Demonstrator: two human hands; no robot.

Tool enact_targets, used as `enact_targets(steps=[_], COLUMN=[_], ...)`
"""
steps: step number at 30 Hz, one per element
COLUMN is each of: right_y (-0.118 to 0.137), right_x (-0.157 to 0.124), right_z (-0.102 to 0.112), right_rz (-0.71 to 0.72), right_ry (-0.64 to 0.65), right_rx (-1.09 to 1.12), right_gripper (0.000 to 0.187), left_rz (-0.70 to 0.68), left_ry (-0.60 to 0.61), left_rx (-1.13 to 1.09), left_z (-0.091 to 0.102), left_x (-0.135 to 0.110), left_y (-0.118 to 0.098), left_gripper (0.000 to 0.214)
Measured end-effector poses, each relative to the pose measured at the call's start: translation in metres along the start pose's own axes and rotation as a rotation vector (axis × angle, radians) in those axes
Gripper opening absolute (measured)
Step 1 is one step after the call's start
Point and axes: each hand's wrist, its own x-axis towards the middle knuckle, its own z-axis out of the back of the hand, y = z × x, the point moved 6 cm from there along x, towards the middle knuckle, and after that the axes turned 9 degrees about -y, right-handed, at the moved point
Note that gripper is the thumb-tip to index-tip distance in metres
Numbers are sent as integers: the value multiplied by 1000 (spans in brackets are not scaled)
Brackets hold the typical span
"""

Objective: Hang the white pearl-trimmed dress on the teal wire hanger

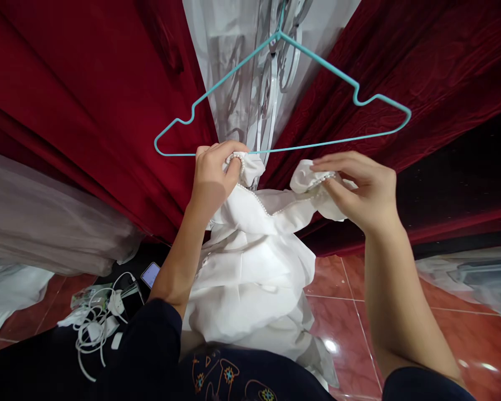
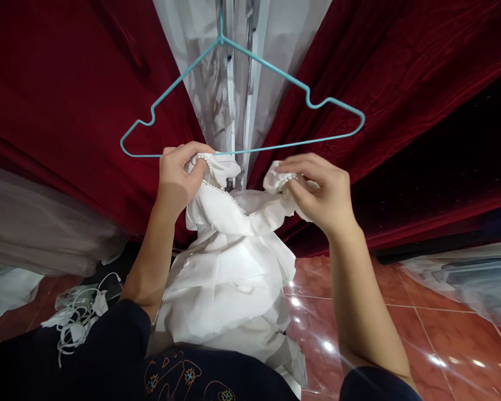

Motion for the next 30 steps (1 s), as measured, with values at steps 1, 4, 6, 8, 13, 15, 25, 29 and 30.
enact_targets(steps=[1, 4, 6, 8, 13, 15, 25, 29, 30], right_y=[18, 35, 25, 15, 7, 9, 8, 10, 10], right_x=[4, 15, 18, 15, 5, 5, 4, 3, 3], right_z=[-2, -24, -44, -58, -69, -70, -67, -67, -67], right_rz=[72, 117, 89, 111, 180, 185, 204, 186, 184], right_ry=[-16, -16, -8, -97, -274, -274, -238, -243, -239], right_rx=[38, 57, 45, 73, 163, 170, 150, 157, 159], right_gripper=[24, 30, 27, 26, 20, 20, 26, 25, 25], left_rz=[9, 36, 44, 13, -180, -207, 128, -64, -90], left_ry=[7, 2, -16, -57, -431, -543, -895, -885, -868], left_rx=[-10, -61, -80, -92, -200, -224, -207, -178, -202], left_z=[-1, -3, -4, -5, 13, 20, 77, 105, 107], left_x=[0, -2, -2, -3, -25, -43, -18, 37, 47], left_y=[0, 0, 1, 0, -4, 4, 125, 112, 103], left_gripper=[27, 28, 28, 27, 26, 23, 19, 22, 25])
